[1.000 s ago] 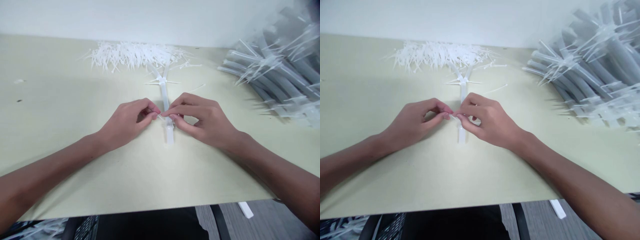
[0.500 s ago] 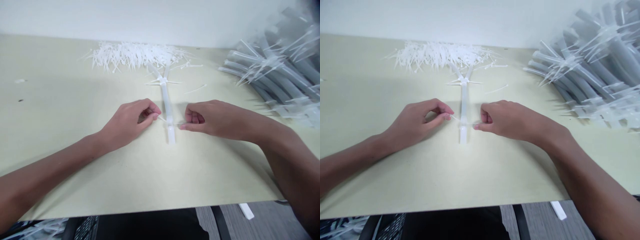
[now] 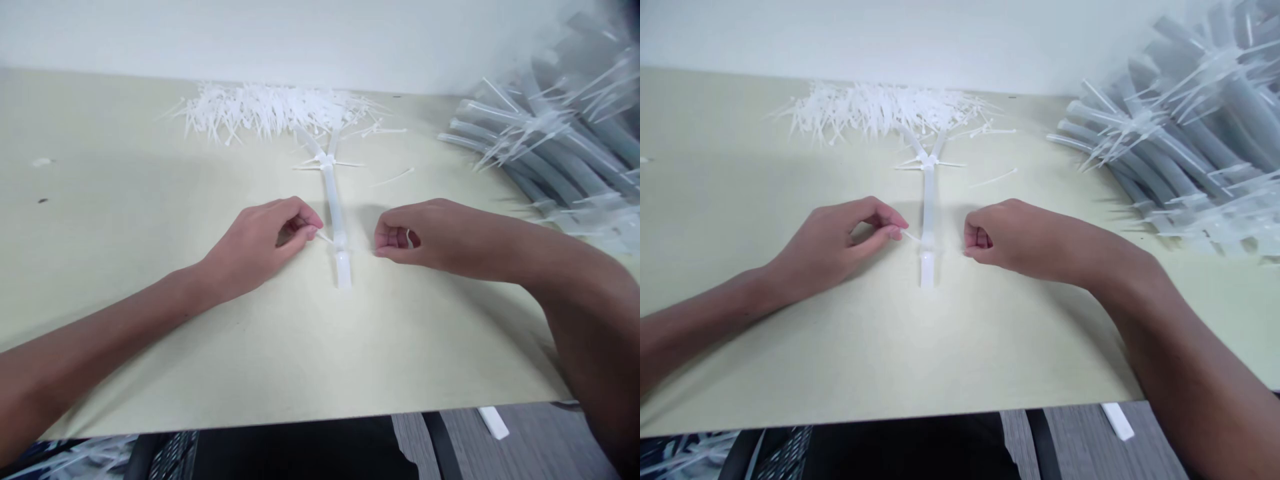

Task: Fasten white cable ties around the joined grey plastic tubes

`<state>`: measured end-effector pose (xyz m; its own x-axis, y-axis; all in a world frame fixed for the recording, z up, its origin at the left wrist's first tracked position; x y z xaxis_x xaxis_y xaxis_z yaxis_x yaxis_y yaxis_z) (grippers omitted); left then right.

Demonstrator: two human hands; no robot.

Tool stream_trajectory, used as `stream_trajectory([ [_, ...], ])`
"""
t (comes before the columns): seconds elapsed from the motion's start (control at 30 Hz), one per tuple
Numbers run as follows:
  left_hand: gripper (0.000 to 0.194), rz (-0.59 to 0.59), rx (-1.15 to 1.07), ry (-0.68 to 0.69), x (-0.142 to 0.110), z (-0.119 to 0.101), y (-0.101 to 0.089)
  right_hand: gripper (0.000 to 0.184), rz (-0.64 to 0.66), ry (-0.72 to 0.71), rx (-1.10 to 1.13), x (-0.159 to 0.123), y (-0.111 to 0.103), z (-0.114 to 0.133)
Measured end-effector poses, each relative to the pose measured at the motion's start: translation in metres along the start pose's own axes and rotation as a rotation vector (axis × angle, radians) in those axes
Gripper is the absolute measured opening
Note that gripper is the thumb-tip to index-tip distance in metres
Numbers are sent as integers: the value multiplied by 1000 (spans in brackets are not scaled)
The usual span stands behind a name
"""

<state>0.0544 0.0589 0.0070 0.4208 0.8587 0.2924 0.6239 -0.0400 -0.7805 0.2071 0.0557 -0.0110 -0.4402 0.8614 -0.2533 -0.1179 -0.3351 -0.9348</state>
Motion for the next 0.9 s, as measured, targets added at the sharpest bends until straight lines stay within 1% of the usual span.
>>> stream_trajectory([
  [0.1, 12, 2, 0, -4, 0, 0, 1, 13, -30, -17, -16, 0, -1, 2],
  [0.2, 12, 4, -3, -9, 0, 0, 2, 11, -112, -29, -16, 0, -7, 4],
  [0.3, 11, 4, 1, -10, 0, 0, 2, 7, -195, -59, 29, 0, -15, 10],
  [0.47, 12, 5, 8, -12, 0, -1, 1, 5, -287, -123, 115, -3, -27, 24],
  [0.6, 13, 16, 1, -11, -1, -2, 1, 6, -347, -138, 166, -5, -35, 30],
  [0.8, 14, 25, 1, -8, -1, -3, 2, 6, -360, -182, 246, -5, -31, 39],
  [0.9, 13, 26, 7, -4, -1, -4, 3, 9, -390, -217, 277, -5, -29, 44],
])
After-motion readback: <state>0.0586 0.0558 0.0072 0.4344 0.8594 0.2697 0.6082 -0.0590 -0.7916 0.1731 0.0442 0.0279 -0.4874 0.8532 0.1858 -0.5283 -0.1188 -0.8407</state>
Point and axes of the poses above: each hand's wrist, its own x-axis towards the middle knuckle, its own y-axis out of the palm, z = x × y, the point moved 10 cm from there along x, towards the middle knuckle, and after that the axes turned 5 degrees about -z, right-handed, at the moved point
